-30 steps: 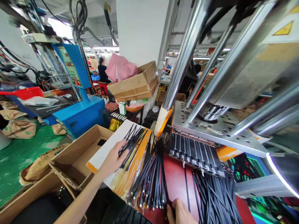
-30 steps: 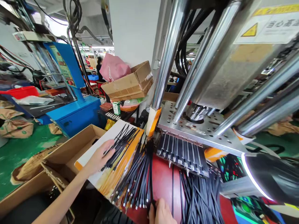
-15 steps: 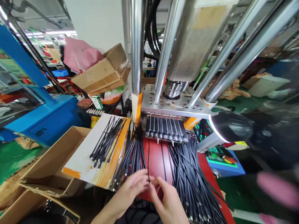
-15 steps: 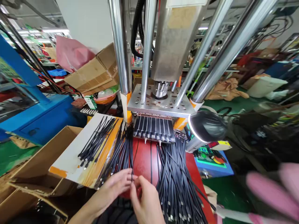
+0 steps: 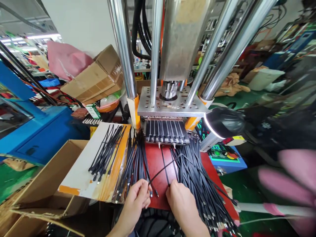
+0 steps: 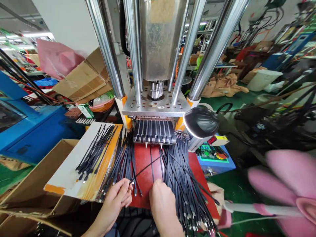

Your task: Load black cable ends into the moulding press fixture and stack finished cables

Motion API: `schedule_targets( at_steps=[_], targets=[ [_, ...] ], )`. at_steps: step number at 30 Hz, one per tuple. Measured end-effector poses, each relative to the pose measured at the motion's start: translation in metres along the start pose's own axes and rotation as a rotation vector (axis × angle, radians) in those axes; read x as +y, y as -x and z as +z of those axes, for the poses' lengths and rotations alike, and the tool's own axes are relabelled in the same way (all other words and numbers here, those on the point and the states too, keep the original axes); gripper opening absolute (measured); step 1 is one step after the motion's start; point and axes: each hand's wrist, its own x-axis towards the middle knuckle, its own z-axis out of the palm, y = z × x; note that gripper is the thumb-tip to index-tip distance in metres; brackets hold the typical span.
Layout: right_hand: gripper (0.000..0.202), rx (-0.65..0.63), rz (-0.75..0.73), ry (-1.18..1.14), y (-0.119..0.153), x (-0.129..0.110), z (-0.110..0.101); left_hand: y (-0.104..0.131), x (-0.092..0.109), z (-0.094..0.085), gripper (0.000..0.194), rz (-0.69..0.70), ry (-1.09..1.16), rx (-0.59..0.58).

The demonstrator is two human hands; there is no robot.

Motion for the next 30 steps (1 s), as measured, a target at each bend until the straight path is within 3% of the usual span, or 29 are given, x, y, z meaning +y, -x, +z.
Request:
schedule_targets(
  at_steps=[3, 6, 8, 11, 16, 23, 27, 30],
  targets=[
    [0.021, -0.003, -0.109, -0.085, 0.0, 0.017, 0.003, 0.002, -0.004, -0.007, 0.053, 0.003, -0.151, -0.036],
    [0.018, 0.089, -0.32, -0.415, 0.009, 0.026, 0.003, 0.004, -0.003, -0.009, 0.048, -0.016, -0.233, -0.096],
    [0.021, 0.108, -0.442, -0.701, 0.018, 0.023, 0.004, 0.005, 0.0, -0.007, 0.049, -0.023, -0.24, -0.107],
    [0.028, 0.022, -0.509, -0.948, 0.033, 0.008, 0.013, 0.005, 0.002, 0.0, 0.049, -0.015, -0.159, -0.033],
    [0.019, -0.192, -0.572, -0.99, 0.044, -0.007, 0.031, 0.01, 0.002, 0.009, 0.044, -0.047, 0.195, 0.084],
    [0.022, -0.371, -0.5, -0.957, 0.047, 0.004, 0.015, 0.026, 0.002, 0.006, 0.044, 0.141, -0.101, 0.144],
    [0.03, -0.237, -0.406, -1.18, 0.039, 0.008, -0.003, 0.033, -0.017, 0.009, 0.05, 0.172, -0.237, 0.172],
    [0.032, -0.04, -0.385, -1.362, 0.03, 0.001, -0.008, 0.037, -0.03, 0.005, 0.055, 0.214, -0.413, 0.078]
  ],
)
